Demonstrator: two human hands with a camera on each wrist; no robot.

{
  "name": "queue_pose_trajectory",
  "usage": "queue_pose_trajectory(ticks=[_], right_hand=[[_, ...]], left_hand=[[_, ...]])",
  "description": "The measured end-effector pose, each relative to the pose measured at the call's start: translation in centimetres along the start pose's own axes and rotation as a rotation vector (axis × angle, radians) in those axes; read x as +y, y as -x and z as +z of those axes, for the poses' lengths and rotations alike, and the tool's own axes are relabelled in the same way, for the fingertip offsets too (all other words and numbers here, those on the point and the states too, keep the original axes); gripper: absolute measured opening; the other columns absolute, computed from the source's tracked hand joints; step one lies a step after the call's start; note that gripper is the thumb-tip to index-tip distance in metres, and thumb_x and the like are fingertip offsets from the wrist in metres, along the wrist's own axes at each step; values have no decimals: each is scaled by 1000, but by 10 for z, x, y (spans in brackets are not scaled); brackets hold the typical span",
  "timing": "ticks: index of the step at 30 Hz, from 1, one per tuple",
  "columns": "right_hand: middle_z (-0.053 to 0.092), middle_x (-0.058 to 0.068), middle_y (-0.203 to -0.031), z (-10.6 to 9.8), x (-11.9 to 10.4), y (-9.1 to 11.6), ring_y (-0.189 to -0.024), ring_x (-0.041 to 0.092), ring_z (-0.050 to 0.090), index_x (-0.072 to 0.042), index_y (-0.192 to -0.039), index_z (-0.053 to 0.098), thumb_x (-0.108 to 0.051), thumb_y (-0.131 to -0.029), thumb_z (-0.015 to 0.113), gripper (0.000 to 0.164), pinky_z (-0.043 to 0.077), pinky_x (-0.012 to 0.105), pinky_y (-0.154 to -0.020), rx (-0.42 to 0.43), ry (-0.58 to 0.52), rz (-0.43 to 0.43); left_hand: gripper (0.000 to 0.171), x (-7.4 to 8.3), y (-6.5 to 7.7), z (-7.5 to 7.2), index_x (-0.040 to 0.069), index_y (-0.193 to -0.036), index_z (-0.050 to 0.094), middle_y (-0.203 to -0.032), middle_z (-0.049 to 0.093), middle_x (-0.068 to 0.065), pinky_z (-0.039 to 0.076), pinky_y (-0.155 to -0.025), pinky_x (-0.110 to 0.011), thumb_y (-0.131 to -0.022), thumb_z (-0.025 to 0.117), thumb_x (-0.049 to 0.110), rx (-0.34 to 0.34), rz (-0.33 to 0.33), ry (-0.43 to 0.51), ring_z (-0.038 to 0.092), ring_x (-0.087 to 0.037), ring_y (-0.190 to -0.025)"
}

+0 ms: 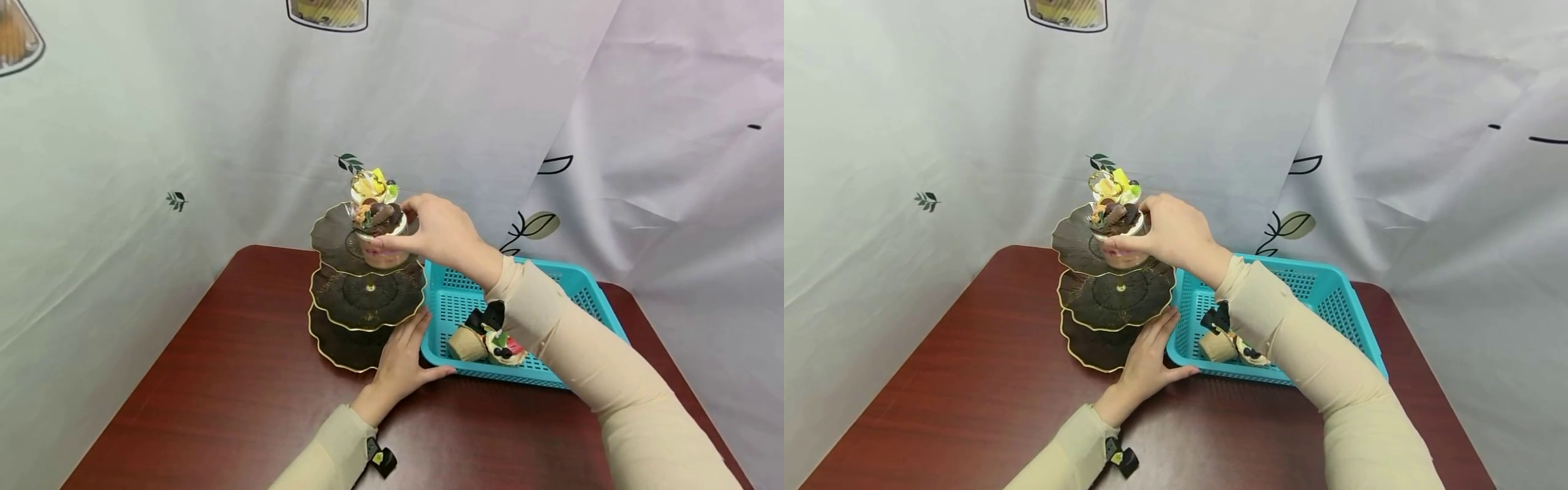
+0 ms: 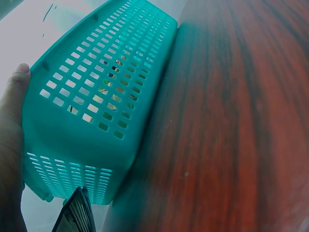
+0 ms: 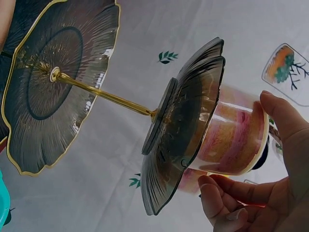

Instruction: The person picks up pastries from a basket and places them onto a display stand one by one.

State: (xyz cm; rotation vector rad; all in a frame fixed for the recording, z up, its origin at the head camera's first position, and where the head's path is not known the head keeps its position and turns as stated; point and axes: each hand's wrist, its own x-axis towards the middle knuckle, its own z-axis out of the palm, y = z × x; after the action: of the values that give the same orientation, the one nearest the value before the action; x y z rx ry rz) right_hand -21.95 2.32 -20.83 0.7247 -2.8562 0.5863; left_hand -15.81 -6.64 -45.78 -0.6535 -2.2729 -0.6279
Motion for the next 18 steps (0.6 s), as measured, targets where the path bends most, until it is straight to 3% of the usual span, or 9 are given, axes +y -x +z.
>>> queue_pose_trajectory(ticks=[18], right_hand=[[66,0,-111,-2,6,4,-96,17,62,-14,-124,61,-65,-75,67,71,52,37,-76,-4,-11,-2]], left_hand=[[103,0,0,1,3,-138,50,-141,52,-13,49,-98,-38,-58,83,58,4,6,-8,56,-28,-122]])
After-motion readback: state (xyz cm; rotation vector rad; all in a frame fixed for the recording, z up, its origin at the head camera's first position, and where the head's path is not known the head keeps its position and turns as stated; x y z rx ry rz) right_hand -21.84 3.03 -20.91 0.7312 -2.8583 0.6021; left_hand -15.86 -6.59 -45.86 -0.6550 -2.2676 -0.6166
